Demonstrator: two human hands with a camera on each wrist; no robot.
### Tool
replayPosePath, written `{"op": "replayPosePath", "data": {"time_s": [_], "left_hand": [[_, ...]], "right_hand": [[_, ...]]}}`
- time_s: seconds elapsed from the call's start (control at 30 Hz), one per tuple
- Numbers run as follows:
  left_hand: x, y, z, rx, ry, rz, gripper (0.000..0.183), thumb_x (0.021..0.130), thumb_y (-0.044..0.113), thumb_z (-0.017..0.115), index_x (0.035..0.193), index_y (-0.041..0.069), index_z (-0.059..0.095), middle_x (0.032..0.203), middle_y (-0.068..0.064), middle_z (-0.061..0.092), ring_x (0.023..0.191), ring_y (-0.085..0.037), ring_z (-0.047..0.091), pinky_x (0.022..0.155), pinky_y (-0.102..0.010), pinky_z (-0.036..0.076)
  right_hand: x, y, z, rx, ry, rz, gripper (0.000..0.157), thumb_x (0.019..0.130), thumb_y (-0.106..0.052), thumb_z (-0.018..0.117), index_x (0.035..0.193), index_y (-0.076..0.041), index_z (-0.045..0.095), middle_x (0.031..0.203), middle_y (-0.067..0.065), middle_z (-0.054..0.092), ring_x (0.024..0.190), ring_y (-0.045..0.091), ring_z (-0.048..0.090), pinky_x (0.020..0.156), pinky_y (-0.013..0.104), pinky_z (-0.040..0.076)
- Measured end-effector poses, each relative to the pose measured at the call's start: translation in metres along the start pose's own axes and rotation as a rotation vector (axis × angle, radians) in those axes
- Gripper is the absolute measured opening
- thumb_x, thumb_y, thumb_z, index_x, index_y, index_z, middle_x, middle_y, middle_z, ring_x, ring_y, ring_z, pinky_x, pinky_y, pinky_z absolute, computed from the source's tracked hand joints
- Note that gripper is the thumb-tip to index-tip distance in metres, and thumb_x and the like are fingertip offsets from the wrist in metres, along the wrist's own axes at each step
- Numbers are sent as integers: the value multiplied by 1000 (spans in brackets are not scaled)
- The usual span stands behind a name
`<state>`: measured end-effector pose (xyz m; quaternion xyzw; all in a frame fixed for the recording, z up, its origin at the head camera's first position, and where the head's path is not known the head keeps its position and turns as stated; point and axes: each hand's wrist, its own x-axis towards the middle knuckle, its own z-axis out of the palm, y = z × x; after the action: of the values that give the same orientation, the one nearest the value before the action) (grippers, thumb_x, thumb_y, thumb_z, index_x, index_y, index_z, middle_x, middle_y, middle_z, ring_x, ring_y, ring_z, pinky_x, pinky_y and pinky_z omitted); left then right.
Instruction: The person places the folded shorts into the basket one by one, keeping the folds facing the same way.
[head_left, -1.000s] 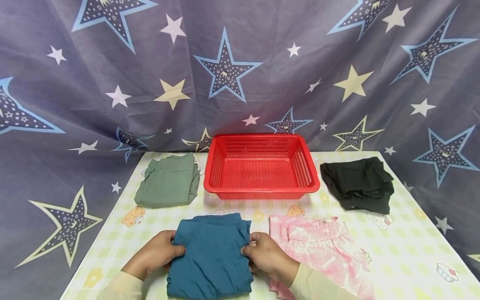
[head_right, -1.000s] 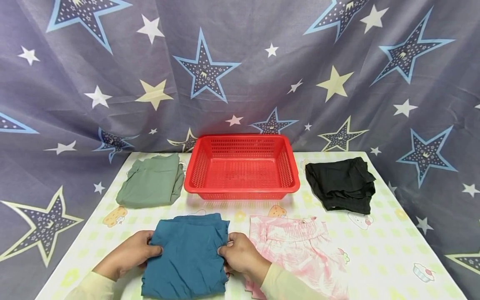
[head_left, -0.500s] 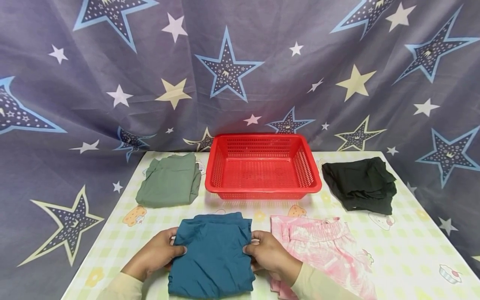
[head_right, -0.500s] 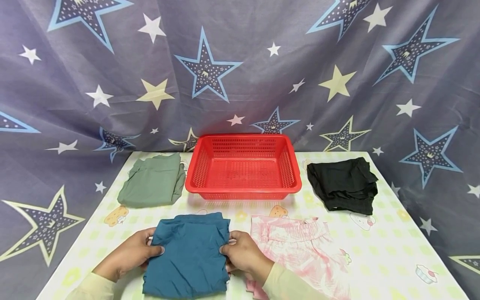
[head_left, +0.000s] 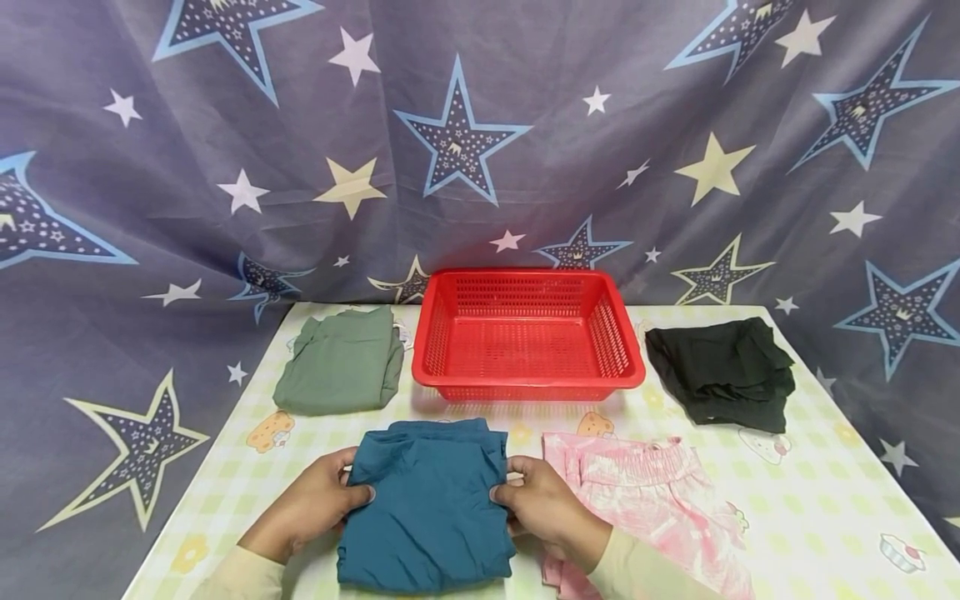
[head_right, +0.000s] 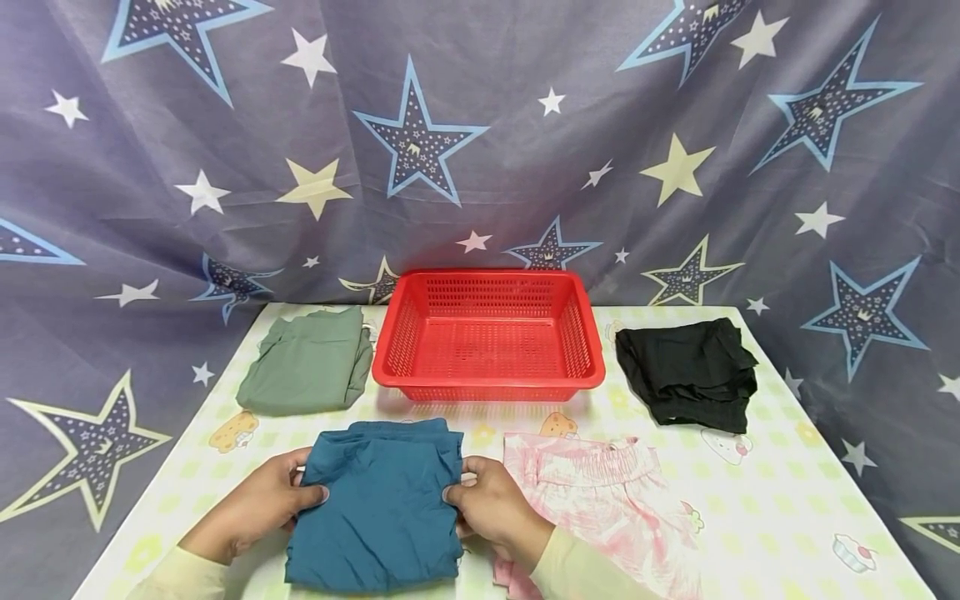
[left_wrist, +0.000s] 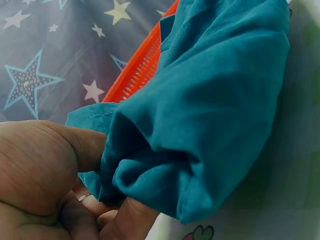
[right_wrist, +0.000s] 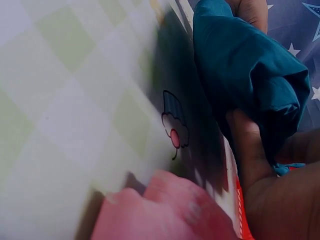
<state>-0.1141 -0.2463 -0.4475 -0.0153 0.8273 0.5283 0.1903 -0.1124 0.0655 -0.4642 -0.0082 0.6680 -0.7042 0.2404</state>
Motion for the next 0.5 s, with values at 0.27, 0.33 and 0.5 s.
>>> {"op": "replayPosePath", "data": {"time_s": [0.27,0.33,0.5], "left_hand": [[-4,6,-1,-41,-17,22,59,91,1,67,146,-3,48,88,-10,73,66,-23,65,52,-41,54],[-5,7,-1,-59,-30,25,59,92,1,67,147,-4,46,90,-12,74,68,-25,68,53,-44,56],[-7,11,0,-71,-24,20,59,92,1,67,148,-3,46,91,-12,74,70,-26,69,54,-46,57]], "right_hand": [[-6,-10,-3,2,-11,-7,27,89,4,61,116,6,60,76,4,70,62,11,63,53,27,54],[-7,-12,-4,0,-11,-8,27,89,4,61,116,6,60,77,5,70,63,11,64,53,27,54],[-9,-15,-6,-3,-16,-21,27,89,3,61,116,6,60,79,7,72,64,13,65,55,29,56]]}}
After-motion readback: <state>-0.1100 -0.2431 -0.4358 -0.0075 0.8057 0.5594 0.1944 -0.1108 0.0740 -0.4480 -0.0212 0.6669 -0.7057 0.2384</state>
